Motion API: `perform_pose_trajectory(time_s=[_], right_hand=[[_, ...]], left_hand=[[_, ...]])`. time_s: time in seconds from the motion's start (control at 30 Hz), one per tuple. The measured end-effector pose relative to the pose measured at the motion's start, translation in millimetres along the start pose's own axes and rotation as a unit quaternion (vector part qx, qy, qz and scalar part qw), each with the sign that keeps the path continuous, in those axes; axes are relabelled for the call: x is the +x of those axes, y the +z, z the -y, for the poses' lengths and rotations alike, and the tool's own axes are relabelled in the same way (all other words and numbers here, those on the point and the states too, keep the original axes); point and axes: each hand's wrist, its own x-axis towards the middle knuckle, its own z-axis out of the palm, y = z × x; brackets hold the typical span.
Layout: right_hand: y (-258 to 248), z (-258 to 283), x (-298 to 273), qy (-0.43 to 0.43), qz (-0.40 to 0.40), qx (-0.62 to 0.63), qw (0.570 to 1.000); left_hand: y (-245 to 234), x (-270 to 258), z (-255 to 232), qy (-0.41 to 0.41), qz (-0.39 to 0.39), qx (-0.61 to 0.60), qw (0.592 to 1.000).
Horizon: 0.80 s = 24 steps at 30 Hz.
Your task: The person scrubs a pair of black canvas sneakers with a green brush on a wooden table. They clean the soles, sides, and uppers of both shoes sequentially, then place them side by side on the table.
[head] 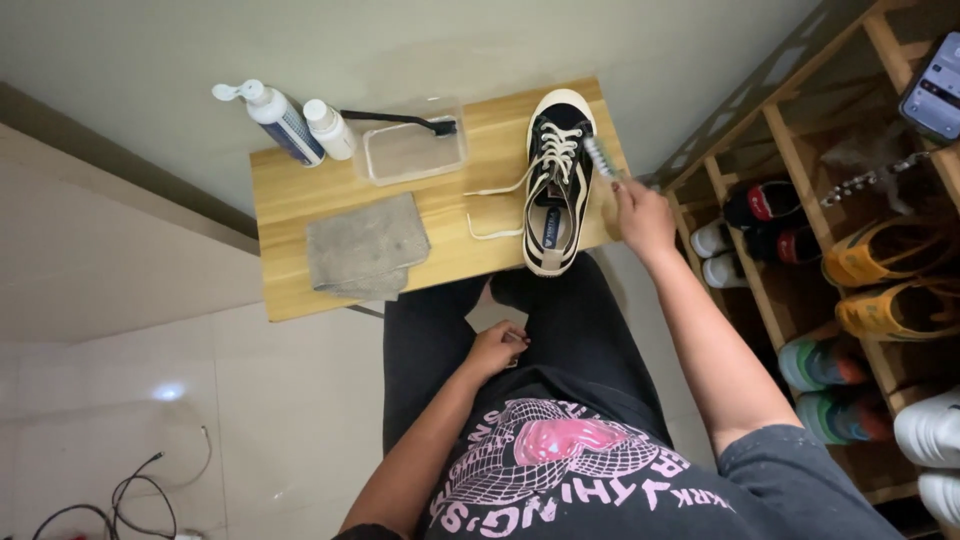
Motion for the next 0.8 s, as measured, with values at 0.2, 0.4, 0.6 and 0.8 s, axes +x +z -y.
perform_pose_trajectory(time_s=[0.2,0.4,0.6,0.8], right_hand=[[-7.6,-6.0,12.8,-0.013,-0.011,-0.008,1.000],[2.4,-41.1,12.6,-0.015,0.011,0.002,1.000],[52.4,-80.8,-21.1,-0.155,-0.061,0.228,0.959],[50.7,24.7,-134.2,-0.212,0.056,0.238,0.946]], left_hand=[[2.5,-1.4,-2.5,0.002,0.003,-0.007,1.000],[2.0,9.7,11.9,0.012,0.007,-0.026,1.000],[17.1,-25.2,-36.3,0.113,-0.013,-0.010,0.993],[36.1,-35.2,-67.8,0.227,0.000,-0.303,0.926]])
